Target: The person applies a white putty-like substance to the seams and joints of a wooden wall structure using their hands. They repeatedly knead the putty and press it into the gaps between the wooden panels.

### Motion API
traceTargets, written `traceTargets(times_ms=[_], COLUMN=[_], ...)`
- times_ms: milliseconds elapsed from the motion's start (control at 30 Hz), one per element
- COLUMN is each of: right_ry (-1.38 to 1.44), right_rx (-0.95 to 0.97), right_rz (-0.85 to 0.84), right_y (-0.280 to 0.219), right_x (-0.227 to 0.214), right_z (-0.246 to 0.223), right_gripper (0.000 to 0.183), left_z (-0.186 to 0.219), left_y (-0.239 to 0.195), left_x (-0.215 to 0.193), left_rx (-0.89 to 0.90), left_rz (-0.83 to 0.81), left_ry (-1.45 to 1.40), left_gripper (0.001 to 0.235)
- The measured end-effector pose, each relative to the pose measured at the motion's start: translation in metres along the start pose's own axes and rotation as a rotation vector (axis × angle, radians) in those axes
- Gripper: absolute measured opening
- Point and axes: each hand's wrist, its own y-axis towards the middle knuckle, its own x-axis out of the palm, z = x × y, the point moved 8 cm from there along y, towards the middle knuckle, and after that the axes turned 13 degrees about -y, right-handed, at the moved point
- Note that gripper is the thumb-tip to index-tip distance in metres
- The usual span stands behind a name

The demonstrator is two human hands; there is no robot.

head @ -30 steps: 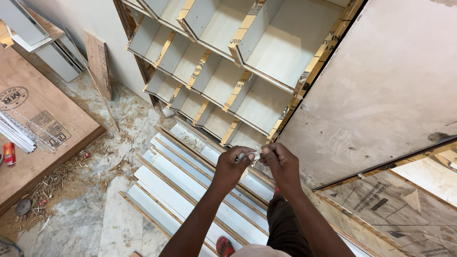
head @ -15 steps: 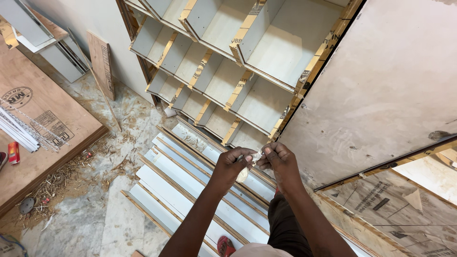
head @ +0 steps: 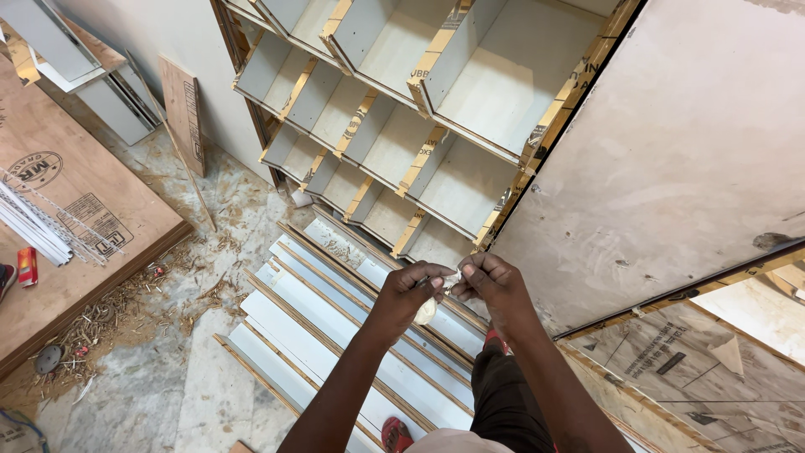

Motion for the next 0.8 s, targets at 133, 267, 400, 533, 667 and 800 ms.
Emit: traceTargets(times_ms=[133, 267, 400, 533, 667, 800], right_ry=[-0.050, -0.240, -0.490, -0.211, 0.008, -0.154], right_rx=[-0.081, -0.192, -0.356, -0.194, -0.068, -0.143], right_rz=[0.124, 0.162, 0.180, 0.009, 0.037, 0.190], right_y=[-0.003, -0.016, -0.027, -0.015, -0.007, -0.013], right_x=[-0.001, 0.005, 0.011, 0.008, 0.002, -0.002], right_z=[-0.009, -0.032, -0.052, -0.034, -0.017, -0.028], right_gripper=[0.018, 0.021, 0.019, 0.024, 0.030, 0.037], left_z=[-0.004, 0.000, 0.003, 0.005, 0.012, 0.015], left_y=[0.001, 0.000, -0.002, -0.004, -0.007, -0.007], left_x=[-0.002, -0.001, 0.002, -0.001, 0.003, -0.001], left_rx=[-0.057, 0.002, 0.060, 0.023, 0.025, -0.002], left_rz=[0.042, 0.044, 0.006, -0.015, -0.059, 0.016], left_ry=[-0.068, -0.029, 0.017, 0.026, -0.028, 0.009], left_gripper=[0.025, 0.025, 0.023, 0.022, 0.025, 0.025])
